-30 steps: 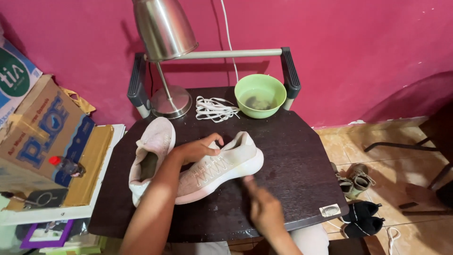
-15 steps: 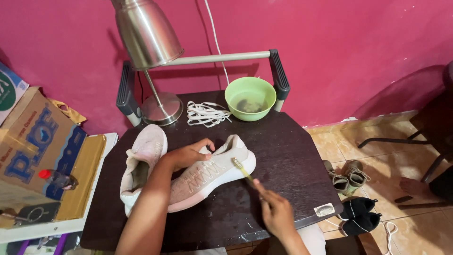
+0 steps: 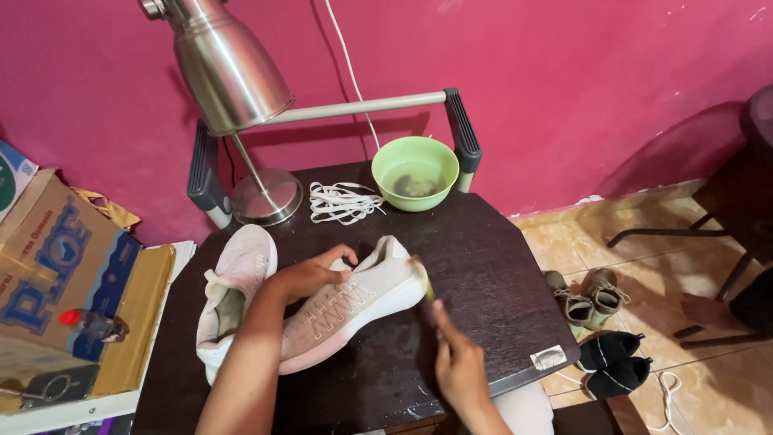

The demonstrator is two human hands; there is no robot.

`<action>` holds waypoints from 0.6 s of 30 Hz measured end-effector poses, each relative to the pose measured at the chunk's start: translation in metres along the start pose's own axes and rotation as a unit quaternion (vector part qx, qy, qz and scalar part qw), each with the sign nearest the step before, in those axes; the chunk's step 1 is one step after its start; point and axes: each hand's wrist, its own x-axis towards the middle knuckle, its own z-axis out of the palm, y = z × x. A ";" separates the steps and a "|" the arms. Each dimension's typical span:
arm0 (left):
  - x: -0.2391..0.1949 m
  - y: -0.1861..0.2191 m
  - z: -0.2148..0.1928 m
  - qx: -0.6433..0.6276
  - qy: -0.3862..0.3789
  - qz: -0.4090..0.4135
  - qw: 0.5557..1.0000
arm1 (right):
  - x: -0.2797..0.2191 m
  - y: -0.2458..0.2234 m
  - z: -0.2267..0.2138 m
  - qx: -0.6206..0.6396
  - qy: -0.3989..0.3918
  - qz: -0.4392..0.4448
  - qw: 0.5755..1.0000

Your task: The person cleans a pair of white sneakers using a toothbrush and a bowl of water. They scrub the soles, sides, and uppers of the shoes, repeatedly dipping the brush into the water to keep it wet.

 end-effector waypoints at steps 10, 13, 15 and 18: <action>-0.011 0.012 0.004 0.020 0.010 -0.011 1.000 | 0.001 -0.018 0.010 0.007 0.007 0.029 1.000; -0.008 0.005 0.006 -0.006 0.008 -0.004 1.000 | 0.008 0.004 0.012 0.018 0.032 0.028 0.999; -0.014 0.008 0.007 0.001 0.007 -0.015 1.000 | -0.001 -0.008 0.014 0.024 0.021 0.031 0.999; -0.013 0.014 0.006 0.020 0.010 -0.017 1.000 | 0.005 -0.007 0.015 0.023 0.014 0.025 0.999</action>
